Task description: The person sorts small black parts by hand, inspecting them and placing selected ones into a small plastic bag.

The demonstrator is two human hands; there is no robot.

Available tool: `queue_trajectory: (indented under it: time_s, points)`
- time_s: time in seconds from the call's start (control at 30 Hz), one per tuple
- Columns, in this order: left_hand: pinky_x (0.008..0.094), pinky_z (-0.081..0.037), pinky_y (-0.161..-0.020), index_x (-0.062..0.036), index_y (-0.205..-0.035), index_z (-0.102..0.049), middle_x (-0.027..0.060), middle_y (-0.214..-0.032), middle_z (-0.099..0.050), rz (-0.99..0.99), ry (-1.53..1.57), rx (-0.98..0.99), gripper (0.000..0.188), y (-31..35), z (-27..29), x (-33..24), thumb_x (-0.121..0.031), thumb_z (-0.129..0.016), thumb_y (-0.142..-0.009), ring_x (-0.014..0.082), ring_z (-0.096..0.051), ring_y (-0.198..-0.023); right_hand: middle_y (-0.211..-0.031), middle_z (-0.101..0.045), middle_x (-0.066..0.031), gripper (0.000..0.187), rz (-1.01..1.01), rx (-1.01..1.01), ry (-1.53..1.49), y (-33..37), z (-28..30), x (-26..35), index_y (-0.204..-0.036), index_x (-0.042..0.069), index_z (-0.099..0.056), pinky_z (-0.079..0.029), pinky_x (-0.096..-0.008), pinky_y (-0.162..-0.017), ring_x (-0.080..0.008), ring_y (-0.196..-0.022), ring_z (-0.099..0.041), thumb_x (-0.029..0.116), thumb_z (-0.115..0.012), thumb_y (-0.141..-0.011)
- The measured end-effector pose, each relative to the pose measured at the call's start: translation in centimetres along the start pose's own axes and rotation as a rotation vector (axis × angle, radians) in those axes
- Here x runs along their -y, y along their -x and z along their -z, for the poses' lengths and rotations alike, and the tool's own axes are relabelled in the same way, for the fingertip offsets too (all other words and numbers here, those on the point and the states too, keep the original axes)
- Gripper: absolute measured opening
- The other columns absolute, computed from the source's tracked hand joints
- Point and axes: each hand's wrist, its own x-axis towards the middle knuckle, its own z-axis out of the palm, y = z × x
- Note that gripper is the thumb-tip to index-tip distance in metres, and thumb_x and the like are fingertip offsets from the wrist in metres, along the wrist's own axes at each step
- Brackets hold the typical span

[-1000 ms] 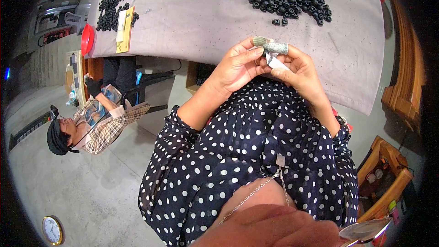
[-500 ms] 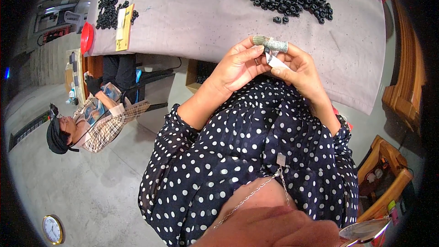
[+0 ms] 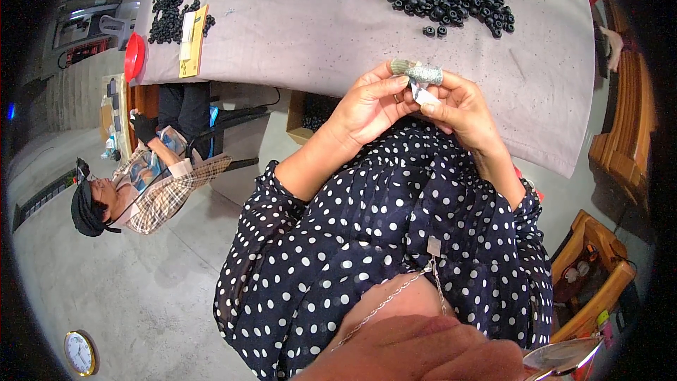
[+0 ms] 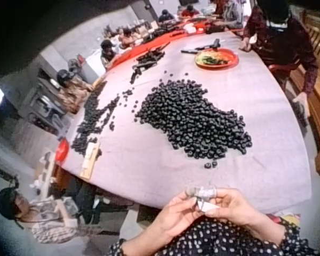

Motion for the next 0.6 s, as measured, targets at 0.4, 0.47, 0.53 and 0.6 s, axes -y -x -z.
queue_trajectory:
  time_s: [0.4,0.47,0.53,0.6]
  points:
    - [0.0315,-0.051,-0.077,-0.0044,-0.106,-0.055,0.0057,-0.092,-0.059,0.004,0.066,-0.048,0.020,-0.23,-0.21,0.17,-0.007,-0.053,-0.086,0.0145,-0.058,-0.079,-0.074,-0.057,0.0041,0.040,0.045,-0.016,0.087,0.36,-0.52,0.52,-0.117,0.003,-0.053,-0.029,-0.0126,-0.042,0.0012,-0.051,-0.041,0.013,-0.064,-0.080]
    - [0.0316,-0.051,-0.078,-0.0047,-0.105,-0.056,0.0055,-0.092,-0.059,-0.003,0.037,-0.071,0.020,-0.21,-0.41,0.16,-0.007,-0.054,-0.086,0.0143,-0.058,-0.078,-0.073,-0.056,0.0049,0.041,0.042,-0.004,0.076,0.36,-0.57,0.56,-0.117,0.003,-0.052,-0.029,-0.0126,-0.042,0.0013,-0.052,-0.041,0.014,-0.065,-0.080]
    - [0.0319,-0.051,-0.078,-0.0051,-0.105,-0.056,0.0054,-0.091,-0.060,-0.018,0.041,-0.063,0.019,-0.22,-0.49,0.17,-0.006,-0.054,-0.085,0.0142,-0.058,-0.078,-0.071,-0.054,0.0058,0.042,0.039,-0.003,0.076,0.32,-0.50,0.55,-0.117,0.004,-0.052,-0.029,-0.0126,-0.042,0.0013,-0.053,-0.041,0.016,-0.066,-0.079]
    - [0.0319,-0.051,-0.078,-0.0052,-0.105,-0.056,0.0054,-0.091,-0.060,-0.007,0.041,-0.062,0.020,-0.21,-0.44,0.14,-0.006,-0.055,-0.085,0.0141,-0.058,-0.077,-0.071,-0.054,0.0057,0.043,0.032,-0.006,0.061,0.25,-0.38,0.51,-0.117,0.004,-0.052,-0.029,-0.0127,-0.042,0.0012,-0.054,-0.042,0.016,-0.067,-0.079]
